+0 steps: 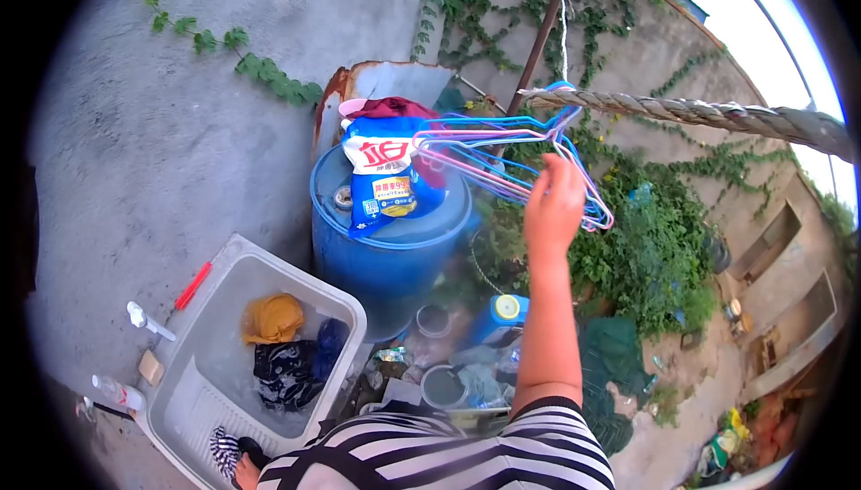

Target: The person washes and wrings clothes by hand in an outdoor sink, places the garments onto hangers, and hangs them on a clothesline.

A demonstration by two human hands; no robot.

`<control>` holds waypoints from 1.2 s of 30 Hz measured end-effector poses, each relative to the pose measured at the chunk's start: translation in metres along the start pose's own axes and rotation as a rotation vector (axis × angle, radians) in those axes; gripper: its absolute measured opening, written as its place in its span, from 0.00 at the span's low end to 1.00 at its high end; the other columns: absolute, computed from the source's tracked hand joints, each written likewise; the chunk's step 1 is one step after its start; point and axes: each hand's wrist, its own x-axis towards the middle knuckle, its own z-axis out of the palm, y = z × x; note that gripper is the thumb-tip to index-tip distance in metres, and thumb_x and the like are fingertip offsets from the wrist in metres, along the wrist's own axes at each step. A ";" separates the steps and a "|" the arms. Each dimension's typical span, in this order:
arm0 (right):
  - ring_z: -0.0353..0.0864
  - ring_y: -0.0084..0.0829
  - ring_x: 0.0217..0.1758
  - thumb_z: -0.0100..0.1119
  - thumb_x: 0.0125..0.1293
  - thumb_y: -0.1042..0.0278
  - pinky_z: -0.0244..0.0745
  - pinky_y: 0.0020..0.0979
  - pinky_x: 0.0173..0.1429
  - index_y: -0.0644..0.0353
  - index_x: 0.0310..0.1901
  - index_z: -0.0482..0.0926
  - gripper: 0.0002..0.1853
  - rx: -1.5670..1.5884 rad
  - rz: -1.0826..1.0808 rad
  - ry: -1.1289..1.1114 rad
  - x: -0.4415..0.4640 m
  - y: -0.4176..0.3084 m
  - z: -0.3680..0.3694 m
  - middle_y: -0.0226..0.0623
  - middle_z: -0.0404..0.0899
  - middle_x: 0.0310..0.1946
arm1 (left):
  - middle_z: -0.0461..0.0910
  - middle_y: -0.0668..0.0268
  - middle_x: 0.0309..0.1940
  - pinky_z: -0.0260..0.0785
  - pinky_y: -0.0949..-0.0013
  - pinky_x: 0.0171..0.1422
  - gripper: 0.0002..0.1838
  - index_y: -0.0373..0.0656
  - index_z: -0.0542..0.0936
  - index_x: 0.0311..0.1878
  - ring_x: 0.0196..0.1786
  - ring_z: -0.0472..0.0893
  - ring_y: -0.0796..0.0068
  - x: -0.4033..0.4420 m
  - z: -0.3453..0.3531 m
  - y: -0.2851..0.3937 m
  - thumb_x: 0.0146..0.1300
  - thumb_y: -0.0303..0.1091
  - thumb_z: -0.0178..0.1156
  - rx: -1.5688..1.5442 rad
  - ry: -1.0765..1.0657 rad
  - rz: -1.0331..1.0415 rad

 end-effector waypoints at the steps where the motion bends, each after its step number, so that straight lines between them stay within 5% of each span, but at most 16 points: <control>1: 0.78 0.49 0.54 0.61 0.65 0.78 0.74 0.46 0.57 0.61 0.50 0.78 0.12 -0.154 -0.033 0.017 0.012 0.007 -0.003 0.46 0.79 0.47 | 0.83 0.49 0.47 0.73 0.45 0.53 0.28 0.47 0.81 0.57 0.48 0.82 0.45 0.000 -0.005 0.002 0.66 0.59 0.58 -0.020 -0.042 -0.018; 3: 0.76 0.48 0.55 0.68 0.61 0.73 0.72 0.46 0.59 0.58 0.52 0.77 0.18 -0.259 0.001 -0.022 0.023 0.024 0.003 0.43 0.78 0.50 | 0.83 0.52 0.43 0.74 0.45 0.47 0.26 0.48 0.81 0.57 0.43 0.82 0.47 -0.003 0.013 -0.009 0.65 0.57 0.60 -0.038 0.061 0.029; 8: 0.79 0.42 0.46 0.70 0.61 0.68 0.74 0.44 0.51 0.55 0.39 0.80 0.08 -0.321 -0.053 -0.036 0.035 0.042 0.013 0.33 0.79 0.40 | 0.83 0.54 0.40 0.74 0.46 0.44 0.27 0.49 0.81 0.56 0.41 0.81 0.49 -0.007 0.027 -0.008 0.61 0.57 0.64 -0.042 0.192 0.033; 15: 0.79 0.41 0.34 0.64 0.68 0.68 0.75 0.40 0.39 0.59 0.40 0.78 0.06 0.090 0.073 0.069 0.064 0.032 -0.013 0.38 0.79 0.36 | 0.82 0.52 0.49 0.74 0.46 0.47 0.34 0.52 0.79 0.64 0.45 0.81 0.46 -0.014 0.029 -0.009 0.55 0.58 0.70 -0.003 0.269 0.059; 17: 0.74 0.31 0.28 0.61 0.71 0.67 0.71 0.35 0.34 0.59 0.40 0.76 0.06 0.290 0.210 -0.013 0.062 0.033 -0.019 0.34 0.77 0.31 | 0.82 0.51 0.53 0.74 0.45 0.48 0.35 0.53 0.79 0.65 0.46 0.81 0.45 -0.014 0.035 -0.011 0.55 0.57 0.71 -0.035 0.252 0.069; 19: 0.70 0.20 0.23 0.58 0.75 0.67 0.67 0.31 0.29 0.60 0.39 0.74 0.07 0.489 0.350 -0.103 0.052 0.033 -0.028 0.30 0.74 0.26 | 0.82 0.53 0.55 0.75 0.44 0.49 0.31 0.52 0.80 0.62 0.48 0.81 0.44 -0.014 0.022 -0.005 0.56 0.53 0.71 -0.067 0.208 0.052; 20: 0.64 0.14 0.21 0.54 0.79 0.66 0.58 0.21 0.23 0.58 0.42 0.72 0.07 0.648 0.400 -0.115 0.040 0.028 -0.028 0.26 0.71 0.25 | 0.82 0.53 0.55 0.75 0.44 0.49 0.30 0.52 0.81 0.62 0.48 0.81 0.44 -0.014 0.021 -0.005 0.56 0.52 0.70 -0.085 0.246 0.074; 26: 0.64 0.15 0.24 0.53 0.78 0.71 0.59 0.18 0.23 0.55 0.48 0.68 0.04 1.012 0.499 -0.068 -0.033 0.001 -0.022 0.26 0.67 0.28 | 0.84 0.53 0.53 0.73 0.45 0.56 0.26 0.49 0.83 0.58 0.51 0.82 0.46 -0.010 0.017 -0.006 0.56 0.46 0.70 -0.208 0.173 0.000; 27: 0.63 0.15 0.24 0.53 0.78 0.71 0.58 0.18 0.23 0.55 0.49 0.68 0.05 1.049 0.497 -0.051 -0.041 -0.002 -0.024 0.26 0.67 0.29 | 0.80 0.52 0.50 0.67 0.48 0.62 0.27 0.43 0.80 0.60 0.55 0.76 0.44 -0.017 0.044 -0.006 0.53 0.26 0.69 -0.354 0.146 -0.156; 29: 0.62 0.15 0.23 0.54 0.77 0.72 0.57 0.18 0.23 0.55 0.52 0.67 0.07 1.160 0.501 -0.045 -0.058 -0.024 -0.020 0.26 0.68 0.30 | 0.82 0.54 0.48 0.69 0.50 0.62 0.22 0.48 0.82 0.57 0.53 0.79 0.47 -0.011 0.053 -0.021 0.58 0.27 0.67 -0.450 0.099 -0.162; 32: 0.63 0.13 0.26 0.57 0.75 0.72 0.57 0.18 0.26 0.53 0.76 0.56 0.32 0.984 0.490 -0.376 -0.092 -0.048 -0.021 0.24 0.68 0.31 | 0.83 0.53 0.52 0.69 0.56 0.66 0.14 0.44 0.83 0.57 0.58 0.80 0.52 -0.005 0.027 -0.019 0.71 0.31 0.60 -0.745 0.194 -0.347; 33: 0.61 0.13 0.25 0.57 0.76 0.70 0.55 0.19 0.28 0.56 0.72 0.63 0.26 0.948 0.545 -0.488 -0.105 -0.067 -0.019 0.21 0.67 0.29 | 0.83 0.53 0.56 0.68 0.59 0.69 0.15 0.39 0.83 0.57 0.61 0.79 0.56 -0.004 0.024 -0.028 0.74 0.33 0.56 -0.895 0.208 -0.410; 35: 0.58 0.12 0.26 0.54 0.78 0.67 0.53 0.20 0.32 0.59 0.53 0.80 0.09 0.860 0.301 -0.712 -0.143 -0.087 0.009 0.17 0.67 0.29 | 0.81 0.59 0.57 0.64 0.65 0.72 0.17 0.37 0.79 0.60 0.63 0.77 0.65 0.001 -0.032 -0.019 0.78 0.37 0.52 -1.248 0.304 -0.464; 36: 0.58 0.11 0.26 0.54 0.78 0.66 0.52 0.20 0.31 0.58 0.50 0.81 0.08 0.930 0.405 -0.859 -0.160 -0.109 0.016 0.17 0.66 0.27 | 0.80 0.61 0.60 0.62 0.66 0.73 0.17 0.38 0.78 0.62 0.65 0.76 0.67 0.003 -0.052 -0.018 0.77 0.34 0.49 -1.365 0.288 -0.586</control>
